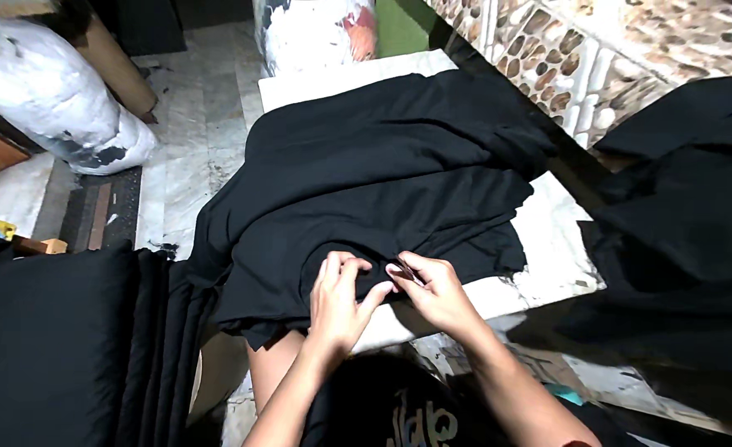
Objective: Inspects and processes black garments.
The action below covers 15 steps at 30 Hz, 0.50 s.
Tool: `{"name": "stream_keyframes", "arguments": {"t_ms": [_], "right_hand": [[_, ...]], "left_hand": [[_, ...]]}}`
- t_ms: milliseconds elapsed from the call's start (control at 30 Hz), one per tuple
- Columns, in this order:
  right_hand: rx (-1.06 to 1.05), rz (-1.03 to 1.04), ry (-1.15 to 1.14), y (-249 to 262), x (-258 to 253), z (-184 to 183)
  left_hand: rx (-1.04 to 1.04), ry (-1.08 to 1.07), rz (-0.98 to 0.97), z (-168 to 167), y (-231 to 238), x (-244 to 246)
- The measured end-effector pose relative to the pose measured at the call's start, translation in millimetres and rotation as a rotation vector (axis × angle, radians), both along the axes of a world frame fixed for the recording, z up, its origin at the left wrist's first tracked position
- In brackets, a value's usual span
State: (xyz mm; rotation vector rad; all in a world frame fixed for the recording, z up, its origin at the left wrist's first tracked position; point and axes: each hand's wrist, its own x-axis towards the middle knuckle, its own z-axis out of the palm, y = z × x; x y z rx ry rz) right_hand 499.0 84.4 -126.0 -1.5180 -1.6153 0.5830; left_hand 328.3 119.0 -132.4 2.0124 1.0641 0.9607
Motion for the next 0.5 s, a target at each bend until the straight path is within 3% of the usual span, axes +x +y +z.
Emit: {"name": "stream_keyframes", "arguments": {"t_ms": [67,200,300,367,433,467,500], "right_hand": [[0.025,-0.011,0.009,-3.1,2.6,-2.0],[0.02,-0.149,-0.103,-12.5,19.0,-15.1],[-0.039,-0.174,-0.12,-17.7,23.2,-26.7],[-0.024,-0.172,-0.064,-19.4,19.7,-26.2],[0.029,-0.143,0.005,-15.5,17.8,-16.4],[0.079,-0.124,0.021,-11.4,16.0,-7.3],[0.16,-0.11,0.014,-5.6,13.2,3.5]], "left_hand": [[-0.143,-0.181,-0.099,-8.0,3.9,7.7],[-0.506,-0.893,-0.195,-19.3,13.6,-6.3],[-0.63,-1.16,-0.5,-13.7,15.8,-26.3],[-0.575,-1.078,-0.829,-0.8,3.6,-39.6],[-0.464,-0.773,-1.042,8.7,-12.2,-43.9],[-0.352,-0.566,-1.015,10.3,-19.2,-41.8],[-0.24,-0.333,-0.859,11.5,-25.7,-41.5]]}}
